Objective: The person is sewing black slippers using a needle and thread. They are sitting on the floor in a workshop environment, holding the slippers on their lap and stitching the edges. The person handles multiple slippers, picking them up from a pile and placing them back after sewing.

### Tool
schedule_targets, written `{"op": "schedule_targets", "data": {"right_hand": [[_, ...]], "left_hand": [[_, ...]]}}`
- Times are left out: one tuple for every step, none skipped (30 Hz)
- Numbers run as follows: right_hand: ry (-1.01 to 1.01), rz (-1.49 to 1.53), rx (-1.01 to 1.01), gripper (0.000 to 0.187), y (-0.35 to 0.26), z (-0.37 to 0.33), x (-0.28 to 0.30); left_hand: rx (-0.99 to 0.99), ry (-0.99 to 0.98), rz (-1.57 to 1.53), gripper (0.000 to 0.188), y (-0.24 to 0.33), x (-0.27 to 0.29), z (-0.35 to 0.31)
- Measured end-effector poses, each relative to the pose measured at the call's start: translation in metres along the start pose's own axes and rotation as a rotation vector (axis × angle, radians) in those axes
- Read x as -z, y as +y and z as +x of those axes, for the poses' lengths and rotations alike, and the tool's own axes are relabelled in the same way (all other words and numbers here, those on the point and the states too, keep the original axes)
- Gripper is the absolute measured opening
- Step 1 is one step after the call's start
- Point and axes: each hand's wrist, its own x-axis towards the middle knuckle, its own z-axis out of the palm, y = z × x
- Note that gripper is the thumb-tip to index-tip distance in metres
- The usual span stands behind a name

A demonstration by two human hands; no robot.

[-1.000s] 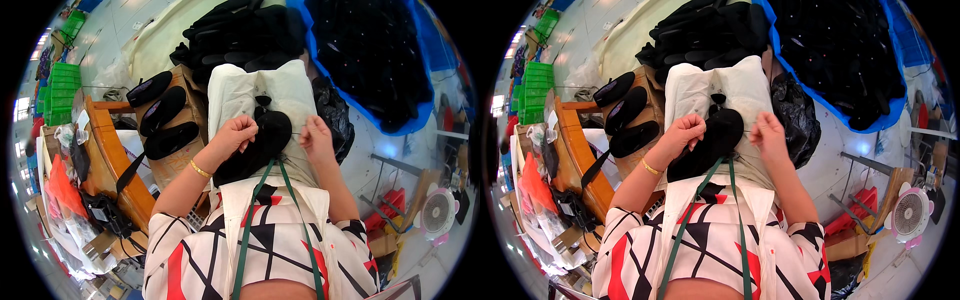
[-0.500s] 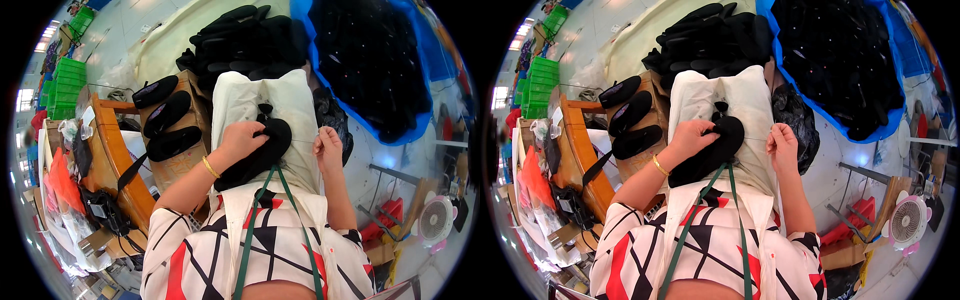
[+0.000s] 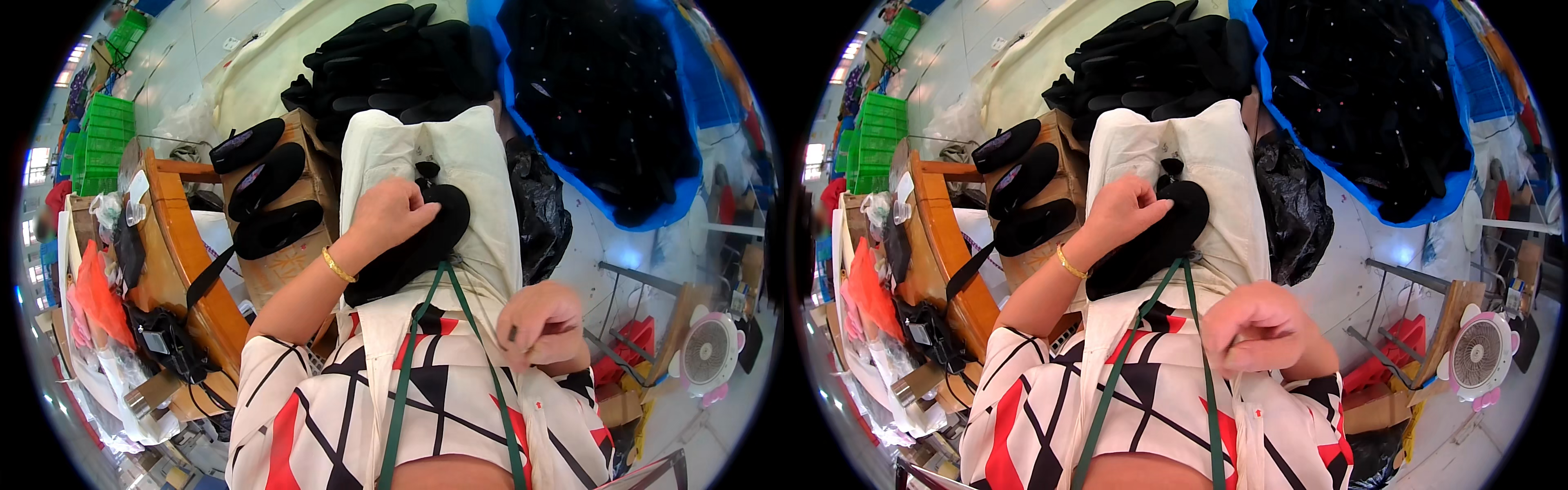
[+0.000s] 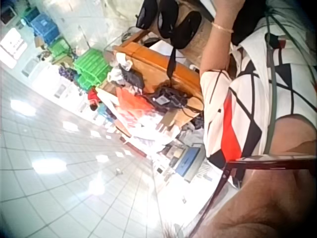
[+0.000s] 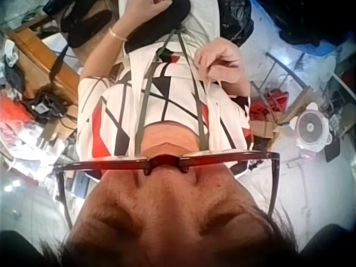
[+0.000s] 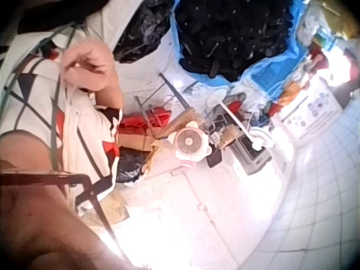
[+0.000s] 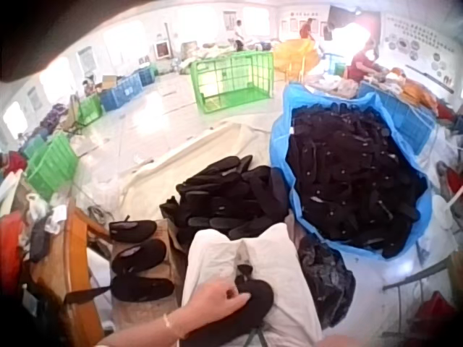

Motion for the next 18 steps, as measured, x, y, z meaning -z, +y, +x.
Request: {"op": "schedule_targets", "data": {"right_hand": [[-0.035, -0.012, -0.015, 0.009, 0.001, 0.004, -0.002], [-0.070, -0.024, -0.030, 0.009, 0.003, 0.009, -0.004], [-0.107, -0.036, -0.046, 0.008, 0.004, 0.014, -0.005], [-0.165, -0.047, -0.071, 0.008, 0.004, 0.019, -0.004], [-0.197, -0.092, -0.099, 0.007, 0.005, 0.022, 0.002], [-0.215, -0.143, -0.127, 0.007, 0.007, 0.025, 0.010], [-0.233, -0.194, -0.155, 0.007, 0.010, 0.026, 0.017], [-0.046, -0.382, -0.265, 0.005, 0.016, 0.028, 0.021], [0.131, -0.562, -0.371, 0.005, 0.026, 0.030, 0.027], [0.210, -0.855, -0.303, 0.006, 0.037, 0.037, 0.036], [0.289, -1.146, -0.226, 0.008, 0.050, 0.044, 0.045], [0.346, -1.219, -0.190, 0.007, 0.065, 0.046, 0.054], [0.411, -1.292, -0.149, 0.007, 0.079, 0.045, 0.063], [0.476, -1.364, -0.107, 0.006, 0.089, 0.046, 0.071], [0.472, -1.457, -0.085, 0.006, 0.097, 0.048, 0.076], [0.467, -1.549, -0.062, 0.005, 0.103, 0.051, 0.080], [0.463, -1.642, -0.039, 0.005, 0.106, 0.053, 0.083], [0.428, -1.698, -0.054, 0.005, 0.107, 0.056, 0.084]], "left_hand": [[0.048, -0.087, 0.006, 0.027, 0.010, 0.005, -0.002], [0.096, -0.173, 0.011, 0.028, 0.015, 0.006, -0.003], [0.042, -0.162, -0.045, 0.028, 0.011, 0.003, -0.005], [-0.009, -0.147, -0.100, 0.027, 0.000, -0.006, -0.007], [-0.060, -0.132, -0.155, 0.027, -0.013, -0.015, -0.008], [-0.050, -0.168, -0.310, 0.025, -0.020, -0.016, -0.004], [0.089, -0.240, -0.552, 0.023, -0.028, -0.013, -0.002], [0.232, -0.312, -0.793, 0.021, -0.035, -0.009, -0.002], [0.383, -0.369, -1.030, 0.019, -0.038, -0.004, -0.003], [0.435, -0.371, -1.056, 0.011, -0.038, -0.001, -0.005], [0.423, -0.360, -0.991, 0.012, -0.038, 0.000, -0.006], [0.409, -0.352, -0.929, 0.013, -0.039, 0.001, -0.006], [0.393, -0.347, -0.861, 0.014, -0.039, 0.002, -0.006], [0.258, -0.282, -0.702, 0.013, -0.038, 0.000, -0.007], [0.129, -0.213, -0.544, 0.013, -0.037, -0.005, -0.011], [0.001, -0.145, -0.386, 0.013, -0.036, -0.009, -0.014], [-0.031, -0.127, -0.412, 0.013, -0.035, -0.011, -0.014], [-0.059, -0.105, -0.442, 0.014, -0.035, -0.013, -0.016]]}}
